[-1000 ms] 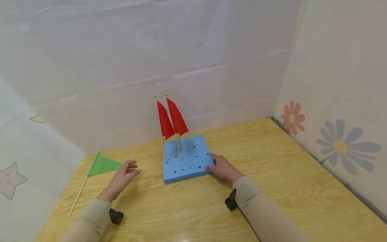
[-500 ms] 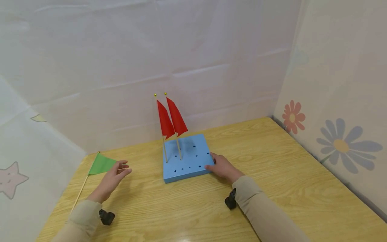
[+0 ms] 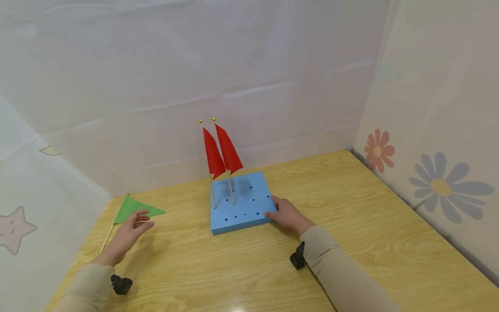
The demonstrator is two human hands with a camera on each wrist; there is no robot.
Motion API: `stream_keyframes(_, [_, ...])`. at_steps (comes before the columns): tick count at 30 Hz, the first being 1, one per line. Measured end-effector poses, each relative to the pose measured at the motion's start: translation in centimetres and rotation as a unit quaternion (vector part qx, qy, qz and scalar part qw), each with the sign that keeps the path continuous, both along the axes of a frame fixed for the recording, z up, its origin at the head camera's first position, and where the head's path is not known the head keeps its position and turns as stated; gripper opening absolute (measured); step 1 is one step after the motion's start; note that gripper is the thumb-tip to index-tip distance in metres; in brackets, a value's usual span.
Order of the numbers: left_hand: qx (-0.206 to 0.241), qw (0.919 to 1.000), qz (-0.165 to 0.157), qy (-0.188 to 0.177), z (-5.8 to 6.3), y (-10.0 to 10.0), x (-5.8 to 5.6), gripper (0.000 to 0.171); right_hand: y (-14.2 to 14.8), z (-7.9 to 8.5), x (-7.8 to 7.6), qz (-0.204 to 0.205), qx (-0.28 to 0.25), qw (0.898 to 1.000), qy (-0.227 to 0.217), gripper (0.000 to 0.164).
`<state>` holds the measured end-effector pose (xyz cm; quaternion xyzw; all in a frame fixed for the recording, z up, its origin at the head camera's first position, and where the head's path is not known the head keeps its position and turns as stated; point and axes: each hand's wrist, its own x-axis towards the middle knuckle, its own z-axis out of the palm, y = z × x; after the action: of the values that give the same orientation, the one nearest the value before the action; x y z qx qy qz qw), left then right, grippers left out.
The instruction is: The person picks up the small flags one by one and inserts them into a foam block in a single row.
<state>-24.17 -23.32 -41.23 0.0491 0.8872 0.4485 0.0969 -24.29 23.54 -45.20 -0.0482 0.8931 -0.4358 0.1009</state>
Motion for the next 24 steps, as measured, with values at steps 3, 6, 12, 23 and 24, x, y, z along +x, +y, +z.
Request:
stream_keyframes(3, [-0.008,1.0,0.004,0.003,0.2,-0.6,0.2,0.073,0.0,0.1,0.1,0.002,0.0,1.0,0.002,0.073])
stream_keyframes(6, [-0.013,0.9999,0.005,0.001,0.4,-1.0,0.4,0.074,0.0,0.0,0.0,0.005,0.005,1.0,0.008,0.073])
stream_keyframes(12, [-0.018,0.9998,0.006,0.0,0.4,-1.6,0.6,0.078,0.1,-0.1,0.0,0.005,0.009,1.0,0.015,0.073])
stream_keyframes(23, [-0.049,0.9984,0.027,0.013,0.7,-4.7,0.9,0.073,0.1,-0.3,0.0,0.006,0.006,1.0,0.011,0.073])
stream_keyframes(24, [-0.05,0.9982,0.031,0.013,0.7,-5.2,1.0,0.073,0.0,-0.4,0.0,0.005,0.004,1.0,0.011,0.073])
